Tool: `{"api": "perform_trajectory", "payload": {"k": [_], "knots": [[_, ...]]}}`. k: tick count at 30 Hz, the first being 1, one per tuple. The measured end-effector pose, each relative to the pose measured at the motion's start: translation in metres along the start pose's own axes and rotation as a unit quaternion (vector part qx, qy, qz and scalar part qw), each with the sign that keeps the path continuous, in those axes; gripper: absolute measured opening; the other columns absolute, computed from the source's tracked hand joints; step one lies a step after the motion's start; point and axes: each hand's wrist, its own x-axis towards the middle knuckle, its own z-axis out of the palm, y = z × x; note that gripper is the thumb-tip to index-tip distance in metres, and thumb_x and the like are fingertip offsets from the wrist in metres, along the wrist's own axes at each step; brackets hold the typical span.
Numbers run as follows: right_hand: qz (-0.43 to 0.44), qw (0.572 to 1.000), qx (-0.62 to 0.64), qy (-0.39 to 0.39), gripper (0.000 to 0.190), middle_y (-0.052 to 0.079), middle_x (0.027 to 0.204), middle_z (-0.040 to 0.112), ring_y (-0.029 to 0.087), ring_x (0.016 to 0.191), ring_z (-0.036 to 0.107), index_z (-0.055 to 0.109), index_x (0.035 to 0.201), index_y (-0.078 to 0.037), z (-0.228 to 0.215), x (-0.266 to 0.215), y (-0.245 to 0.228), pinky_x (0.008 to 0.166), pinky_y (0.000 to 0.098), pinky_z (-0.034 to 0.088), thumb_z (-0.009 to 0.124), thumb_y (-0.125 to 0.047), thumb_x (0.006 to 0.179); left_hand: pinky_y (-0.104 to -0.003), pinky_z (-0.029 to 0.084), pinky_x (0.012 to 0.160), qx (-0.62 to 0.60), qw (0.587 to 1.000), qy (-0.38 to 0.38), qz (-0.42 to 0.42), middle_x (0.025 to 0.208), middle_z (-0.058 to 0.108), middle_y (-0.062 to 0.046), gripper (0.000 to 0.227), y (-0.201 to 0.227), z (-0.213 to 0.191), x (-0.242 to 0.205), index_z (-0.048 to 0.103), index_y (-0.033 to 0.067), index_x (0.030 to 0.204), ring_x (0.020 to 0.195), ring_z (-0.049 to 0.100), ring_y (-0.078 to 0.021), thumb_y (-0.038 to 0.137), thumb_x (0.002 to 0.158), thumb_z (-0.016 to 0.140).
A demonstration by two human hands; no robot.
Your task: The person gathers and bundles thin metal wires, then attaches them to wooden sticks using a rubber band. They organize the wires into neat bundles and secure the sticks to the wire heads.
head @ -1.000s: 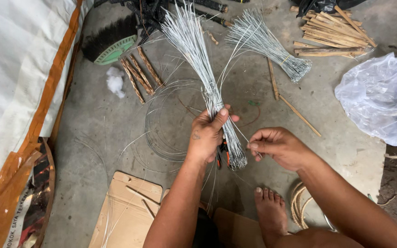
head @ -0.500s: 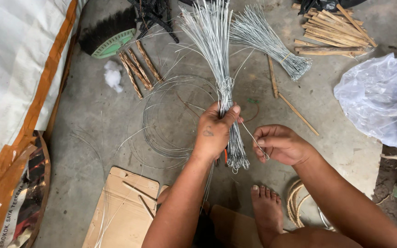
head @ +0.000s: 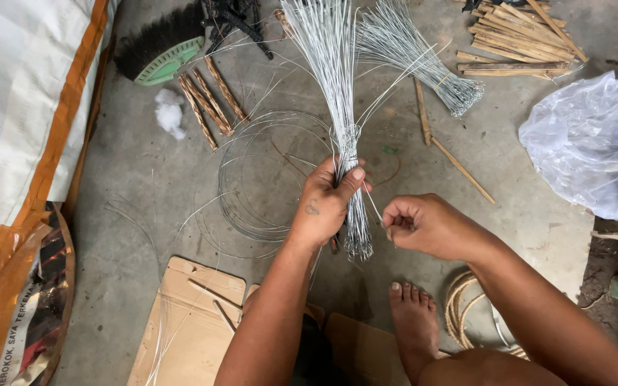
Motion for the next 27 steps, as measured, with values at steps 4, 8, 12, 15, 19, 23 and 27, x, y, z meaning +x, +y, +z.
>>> {"api": "perform_trajectory", "payload": {"k": [4,8,12,15,19,23,27], "knots": [[-0.006,1.000,-0.008,0.001,0.008,0.000,0.072,0.071,0.006,0.066,0.062,0.069,0.089,-0.002,0.001,0.001,-0.004,0.061,0.0257,0.053,0.071,-0.006,0.082,-0.028,0.053,0.077,0.006,1.000,0.001,-0.011,0.090,0.069,-0.006,0.022,-0.001,-0.002,-0.001,0.063,-0.0020,0.117,0.085,0.067,-0.0121,0.013,0.101,0.063],[-0.016,1.000,0.001,0.005,0.009,0.000,0.073,0.072,0.006,0.067,0.065,0.069,0.089,-0.003,0.000,0.002,-0.002,0.062,0.0253,0.054,0.071,-0.006,0.081,-0.028,0.052,0.079,0.006,1.000,-0.002,0.002,0.090,0.071,-0.007,0.022,-0.002,-0.003,0.000,0.062,-0.0018,0.119,0.085,0.066,-0.0120,0.013,0.102,0.063],[-0.025,1.000,0.010,0.006,0.010,0.001,0.074,0.074,0.007,0.068,0.068,0.069,0.090,-0.003,0.000,0.002,0.000,0.063,0.0257,0.055,0.070,-0.007,0.081,-0.028,0.053,0.080,0.008,1.000,0.001,-0.008,0.090,0.071,-0.007,0.022,-0.003,-0.004,0.000,0.062,-0.0014,0.118,0.086,0.067,-0.0124,0.013,0.101,0.063],[-0.026,0.997,-0.055,0.036,0.011,0.004,0.071,0.072,0.010,0.066,0.066,0.068,0.090,-0.002,0.000,0.001,0.001,0.063,0.0280,0.054,0.071,-0.008,0.081,-0.029,0.055,0.080,0.007,1.000,0.006,-0.013,0.093,0.069,-0.006,0.021,-0.005,-0.004,-0.001,0.062,-0.0018,0.117,0.088,0.069,-0.0135,0.013,0.101,0.063],[-0.054,0.989,-0.111,0.077,0.015,0.006,0.072,0.069,0.013,0.065,0.065,0.064,0.094,-0.001,0.001,0.001,0.000,0.063,0.0303,0.053,0.069,-0.006,0.080,-0.029,0.055,0.079,0.005,1.000,0.007,0.005,0.097,0.066,-0.005,0.020,-0.005,-0.007,-0.002,0.062,-0.0026,0.115,0.089,0.069,-0.0147,0.012,0.102,0.064],[-0.044,0.993,-0.080,0.069,0.015,0.005,0.075,0.070,0.012,0.069,0.066,0.064,0.093,-0.002,0.003,0.001,-0.002,0.065,0.0304,0.055,0.070,-0.007,0.081,-0.029,0.054,0.076,-0.009,0.999,0.025,-0.021,0.094,0.069,-0.006,0.019,-0.005,-0.009,-0.004,0.061,-0.0007,0.115,0.089,0.069,-0.0145,0.013,0.101,0.063],[-0.038,0.996,-0.063,0.045,0.014,0.003,0.077,0.072,0.010,0.072,0.068,0.065,0.094,-0.003,0.004,0.001,-0.001,0.067,0.0295,0.055,0.072,-0.010,0.084,-0.029,0.054,0.074,-0.018,0.999,0.025,-0.020,0.094,0.068,-0.006,0.018,-0.007,-0.011,-0.004,0.062,-0.0007,0.113,0.089,0.069,-0.0153,0.013,0.102,0.062]]}}
